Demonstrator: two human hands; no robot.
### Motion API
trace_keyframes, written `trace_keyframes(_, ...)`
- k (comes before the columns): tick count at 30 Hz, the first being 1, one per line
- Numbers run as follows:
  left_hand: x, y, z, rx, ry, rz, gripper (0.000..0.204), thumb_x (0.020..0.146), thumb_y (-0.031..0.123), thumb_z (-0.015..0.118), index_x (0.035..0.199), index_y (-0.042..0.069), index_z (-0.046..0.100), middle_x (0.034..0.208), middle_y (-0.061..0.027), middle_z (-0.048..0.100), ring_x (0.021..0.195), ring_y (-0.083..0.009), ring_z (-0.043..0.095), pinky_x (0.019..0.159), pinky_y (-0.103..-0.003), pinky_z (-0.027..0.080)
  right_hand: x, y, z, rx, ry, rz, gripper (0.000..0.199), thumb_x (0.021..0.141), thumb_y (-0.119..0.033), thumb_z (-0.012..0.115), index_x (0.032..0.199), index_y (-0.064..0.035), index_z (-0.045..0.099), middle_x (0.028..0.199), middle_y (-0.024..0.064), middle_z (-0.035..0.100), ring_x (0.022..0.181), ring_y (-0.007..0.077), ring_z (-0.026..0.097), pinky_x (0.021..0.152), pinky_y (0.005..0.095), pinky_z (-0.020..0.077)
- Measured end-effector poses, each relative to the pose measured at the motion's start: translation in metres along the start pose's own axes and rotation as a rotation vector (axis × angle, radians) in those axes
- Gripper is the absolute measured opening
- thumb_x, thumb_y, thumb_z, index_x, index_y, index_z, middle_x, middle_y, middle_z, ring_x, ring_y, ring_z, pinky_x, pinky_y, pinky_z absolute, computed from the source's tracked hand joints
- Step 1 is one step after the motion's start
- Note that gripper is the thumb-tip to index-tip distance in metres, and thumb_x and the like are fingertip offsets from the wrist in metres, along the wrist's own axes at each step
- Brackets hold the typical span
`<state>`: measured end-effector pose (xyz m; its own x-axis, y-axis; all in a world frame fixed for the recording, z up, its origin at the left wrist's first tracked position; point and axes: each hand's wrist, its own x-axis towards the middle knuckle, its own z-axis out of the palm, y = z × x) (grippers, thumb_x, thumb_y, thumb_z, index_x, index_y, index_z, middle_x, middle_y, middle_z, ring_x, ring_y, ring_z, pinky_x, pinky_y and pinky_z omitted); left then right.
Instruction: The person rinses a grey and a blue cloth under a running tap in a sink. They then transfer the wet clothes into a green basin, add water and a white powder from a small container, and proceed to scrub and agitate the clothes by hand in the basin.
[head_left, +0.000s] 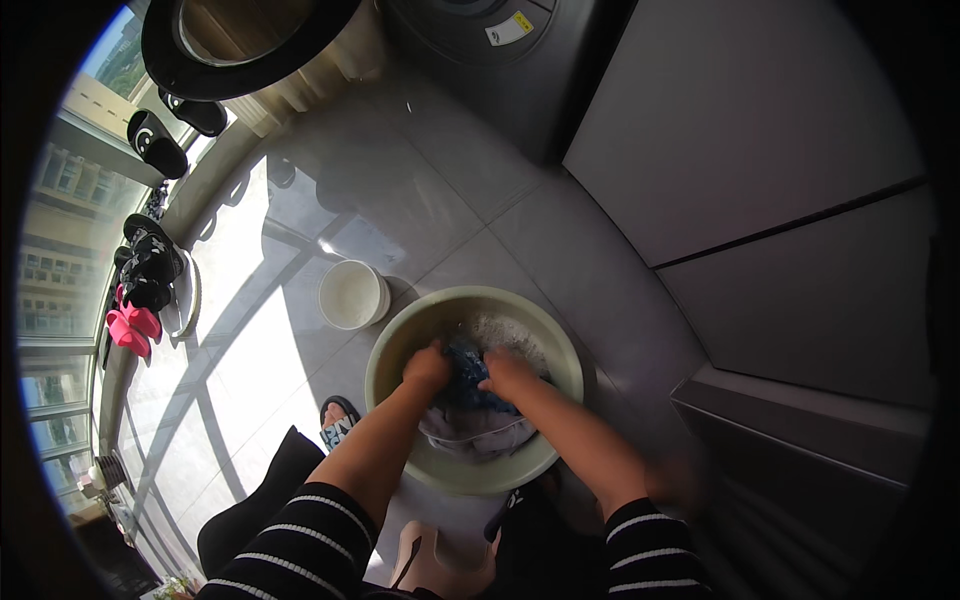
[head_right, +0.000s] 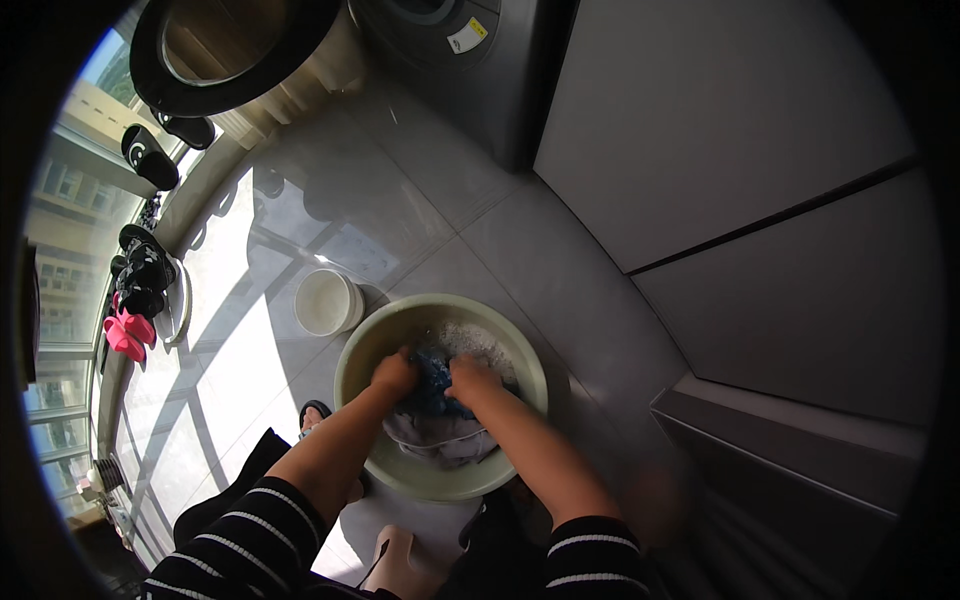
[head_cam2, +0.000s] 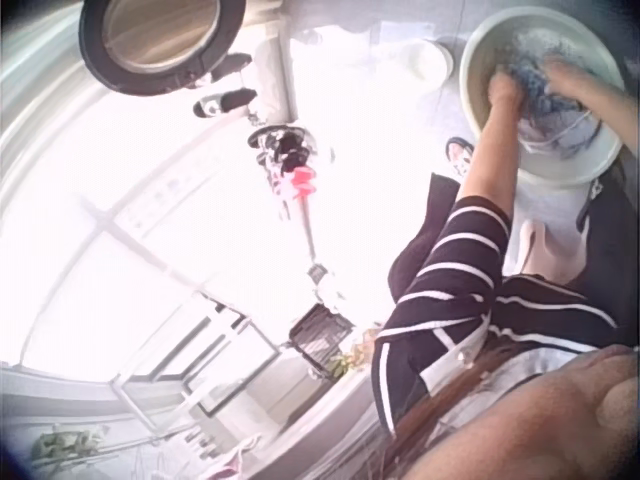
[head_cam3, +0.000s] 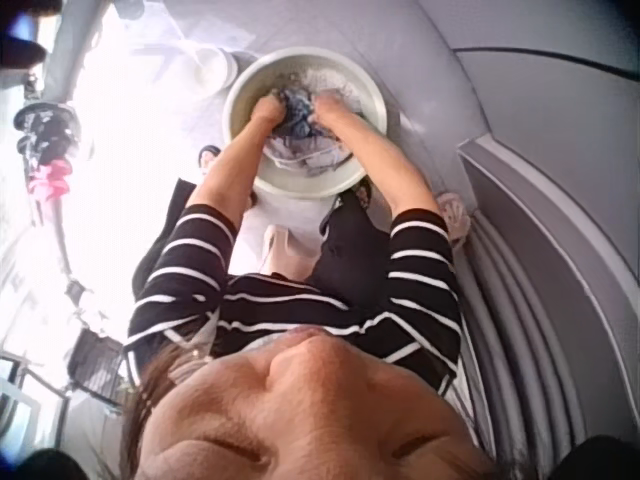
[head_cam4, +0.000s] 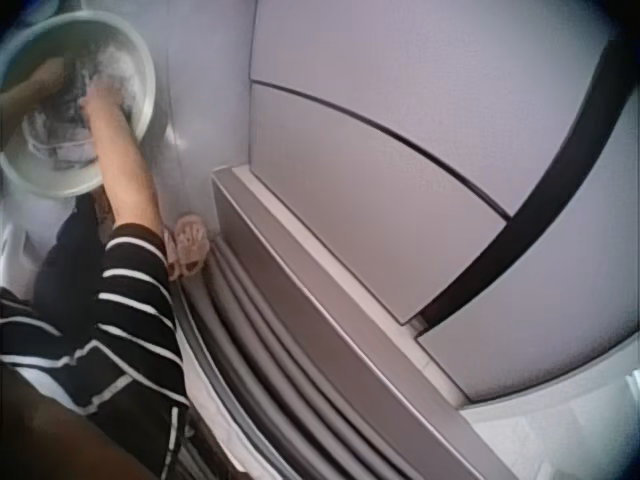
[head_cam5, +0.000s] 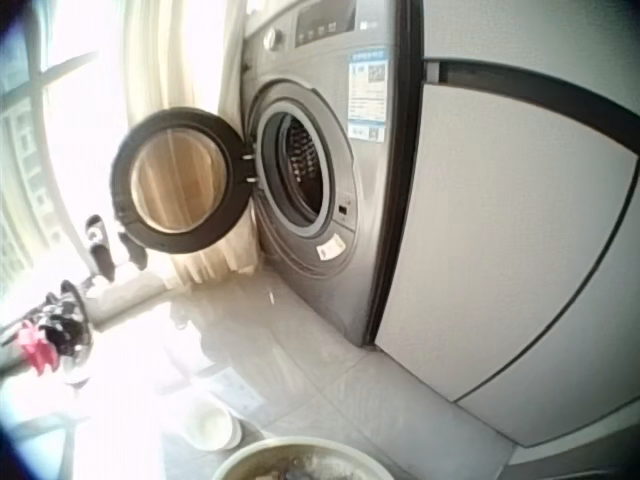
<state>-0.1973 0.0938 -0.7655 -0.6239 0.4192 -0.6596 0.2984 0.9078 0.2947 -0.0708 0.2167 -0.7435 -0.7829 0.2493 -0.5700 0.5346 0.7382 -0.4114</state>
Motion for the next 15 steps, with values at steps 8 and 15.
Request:
trace_keyframes(8,-0.125,-0.003,-0.035,-0.251,0.274,0.233,0.045,0.086,0.035,0.057,0.126,0.017,0.052,0.12,-0.026,0.053,0.116,-0.0382,0.049,0.097,-0.043,0.039,-0.106,-0.021,-0.094,0.067,0.318,-0.059,0.038,0.067,-0.025,0.08,0.094,-0.0042,0.063,0.098,0.0168,0.062,0.093,0.0317,0.06,0.075,0.0416,0.0497)
trace_keyframes(15,-0.241,0.027,-0.092,-0.635,0.209,0.464,0.058,0.087,0.036,0.057,0.131,0.001,0.044,0.13,-0.023,0.047,0.122,-0.0328,0.045,0.101,-0.037,0.036,-0.184,-0.095,-0.14,0.117,0.546,-0.014,0.033,0.067,-0.026,0.079,0.087,-0.0029,0.065,0.088,0.0149,0.065,0.082,0.0305,0.063,0.072,0.0388,0.0493)
